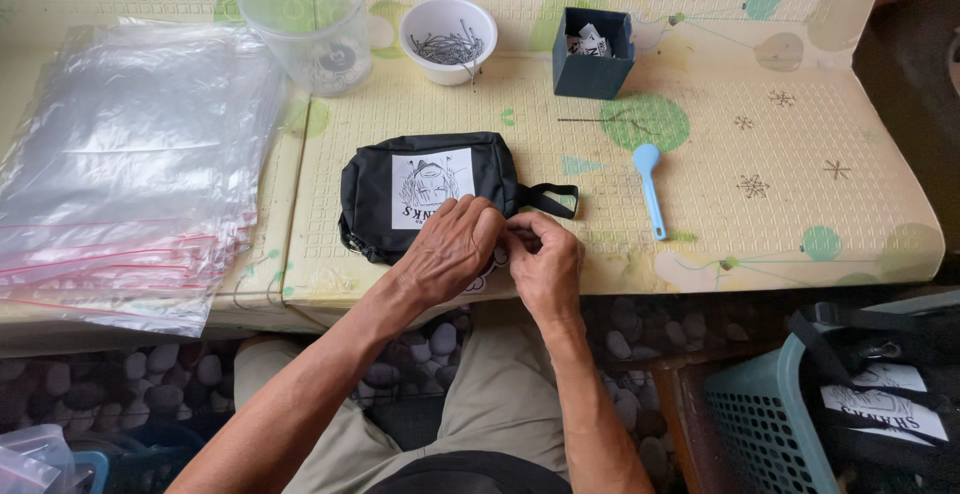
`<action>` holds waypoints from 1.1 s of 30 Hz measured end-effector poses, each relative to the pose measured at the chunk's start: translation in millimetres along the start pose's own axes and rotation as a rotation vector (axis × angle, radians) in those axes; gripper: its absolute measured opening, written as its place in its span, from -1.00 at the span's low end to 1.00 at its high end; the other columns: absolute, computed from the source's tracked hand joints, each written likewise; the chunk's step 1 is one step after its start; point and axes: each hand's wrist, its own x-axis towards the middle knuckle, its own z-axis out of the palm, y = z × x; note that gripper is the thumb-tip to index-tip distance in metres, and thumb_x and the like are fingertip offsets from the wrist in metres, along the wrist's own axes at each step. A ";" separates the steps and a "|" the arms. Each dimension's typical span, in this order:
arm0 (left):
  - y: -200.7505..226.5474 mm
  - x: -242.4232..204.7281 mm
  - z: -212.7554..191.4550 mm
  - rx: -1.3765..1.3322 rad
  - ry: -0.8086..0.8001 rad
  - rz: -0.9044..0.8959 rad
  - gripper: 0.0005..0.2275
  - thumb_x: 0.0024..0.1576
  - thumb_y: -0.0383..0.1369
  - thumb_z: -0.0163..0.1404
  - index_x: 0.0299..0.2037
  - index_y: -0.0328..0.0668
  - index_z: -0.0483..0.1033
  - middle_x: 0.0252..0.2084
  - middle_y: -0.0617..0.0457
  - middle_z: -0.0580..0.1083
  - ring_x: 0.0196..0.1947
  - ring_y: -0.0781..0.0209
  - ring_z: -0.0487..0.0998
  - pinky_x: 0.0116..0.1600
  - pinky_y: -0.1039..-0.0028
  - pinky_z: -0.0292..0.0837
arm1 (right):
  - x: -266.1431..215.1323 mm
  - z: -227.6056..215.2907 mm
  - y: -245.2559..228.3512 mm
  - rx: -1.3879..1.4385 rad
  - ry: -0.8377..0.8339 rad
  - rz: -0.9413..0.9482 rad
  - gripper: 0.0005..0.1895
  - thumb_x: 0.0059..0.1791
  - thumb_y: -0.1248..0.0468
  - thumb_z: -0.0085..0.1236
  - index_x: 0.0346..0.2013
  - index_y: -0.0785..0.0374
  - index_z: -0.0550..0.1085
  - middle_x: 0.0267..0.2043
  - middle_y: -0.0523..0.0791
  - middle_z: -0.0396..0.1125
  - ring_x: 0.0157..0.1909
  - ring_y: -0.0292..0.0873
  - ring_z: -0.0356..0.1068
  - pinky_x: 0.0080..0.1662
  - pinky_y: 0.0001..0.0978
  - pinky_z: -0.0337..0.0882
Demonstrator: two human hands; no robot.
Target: The person organizes a black bag by attaching a strap and a character pin to it before placing it inside a plastic bag.
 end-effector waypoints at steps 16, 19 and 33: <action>0.9 -11.7 12.8 -0.082 0.142 0.047 -0.86 0.30 -0.39 -0.29 -0.32 -0.07 0.25 -0.32 0.01 0.29 -0.24 0.04 0.35 -0.12 0.34 0.26 | 3.5 0.6 12.3 -0.083 -0.086 -0.085 -0.94 -0.16 0.31 0.33 -0.44 0.04 0.63 -0.53 -0.17 0.37 -0.48 -0.28 0.42 -0.32 -0.42 0.46; -1.3 -15.8 14.4 -0.096 0.153 0.035 -0.88 0.31 -0.39 -0.30 -0.29 -0.03 0.24 -0.34 0.02 0.27 -0.27 0.06 0.35 -0.12 0.34 0.27 | 4.5 0.0 9.7 -0.072 -0.106 -0.055 -0.96 -0.15 0.29 0.33 -0.46 0.05 0.63 -0.55 -0.18 0.37 -0.49 -0.30 0.40 -0.31 -0.44 0.45; 13.0 -32.3 -21.8 -0.255 0.009 -0.389 -0.16 -0.13 0.00 0.27 0.34 -0.22 0.23 -0.03 -0.21 0.55 0.14 -0.25 0.51 0.11 -0.02 0.32 | 5.2 -0.5 16.0 -0.071 -0.159 -0.051 -0.97 -0.15 0.26 0.27 -0.47 0.01 0.60 -0.51 -0.22 0.37 -0.46 -0.30 0.40 -0.29 -0.43 0.44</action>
